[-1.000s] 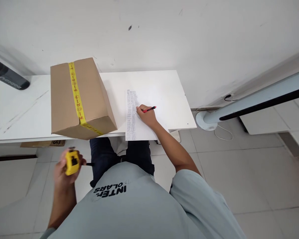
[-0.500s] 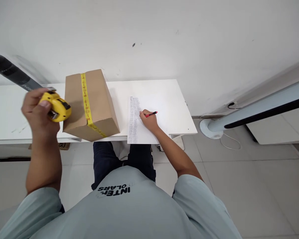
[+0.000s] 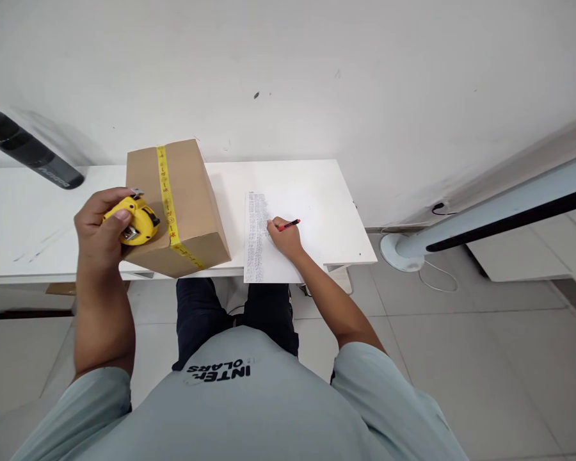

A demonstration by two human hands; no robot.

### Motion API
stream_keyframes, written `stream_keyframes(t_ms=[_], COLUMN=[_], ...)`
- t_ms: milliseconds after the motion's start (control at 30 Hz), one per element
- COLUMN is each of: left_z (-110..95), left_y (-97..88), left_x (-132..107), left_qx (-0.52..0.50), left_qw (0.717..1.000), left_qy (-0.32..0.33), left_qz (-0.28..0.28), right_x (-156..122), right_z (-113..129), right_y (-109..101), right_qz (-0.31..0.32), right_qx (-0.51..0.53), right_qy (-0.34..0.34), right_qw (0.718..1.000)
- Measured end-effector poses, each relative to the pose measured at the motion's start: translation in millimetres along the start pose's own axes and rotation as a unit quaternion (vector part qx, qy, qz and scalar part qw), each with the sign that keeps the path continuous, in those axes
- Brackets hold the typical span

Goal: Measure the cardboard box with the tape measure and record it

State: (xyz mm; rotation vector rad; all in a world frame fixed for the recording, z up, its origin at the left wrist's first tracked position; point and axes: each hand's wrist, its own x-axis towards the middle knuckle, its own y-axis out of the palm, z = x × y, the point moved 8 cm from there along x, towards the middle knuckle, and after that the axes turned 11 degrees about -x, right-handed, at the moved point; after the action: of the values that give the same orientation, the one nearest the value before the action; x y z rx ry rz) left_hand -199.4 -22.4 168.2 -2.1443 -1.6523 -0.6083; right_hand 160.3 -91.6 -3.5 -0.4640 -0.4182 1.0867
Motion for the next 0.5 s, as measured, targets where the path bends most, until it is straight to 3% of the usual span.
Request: stream_keyframes(t_ms=[267, 500], left_z=[2.2, 2.8], left_y=[0.7, 0.7], left_x=[-3.7, -6.2], left_qx=[-0.024, -0.029], left_qw=[0.999, 0.999], left_qy=[0.017, 0.021], left_qz=[-0.032, -0.032], right_x=[2.1, 2.1], right_z=[-5.7, -3.4], right_y=[-2.8, -2.1], right_qz=[-0.037, -0.033], right_qx=[-0.01, -0.015], right_qy=[0.01, -0.004], right_qw=[0.999, 0.999])
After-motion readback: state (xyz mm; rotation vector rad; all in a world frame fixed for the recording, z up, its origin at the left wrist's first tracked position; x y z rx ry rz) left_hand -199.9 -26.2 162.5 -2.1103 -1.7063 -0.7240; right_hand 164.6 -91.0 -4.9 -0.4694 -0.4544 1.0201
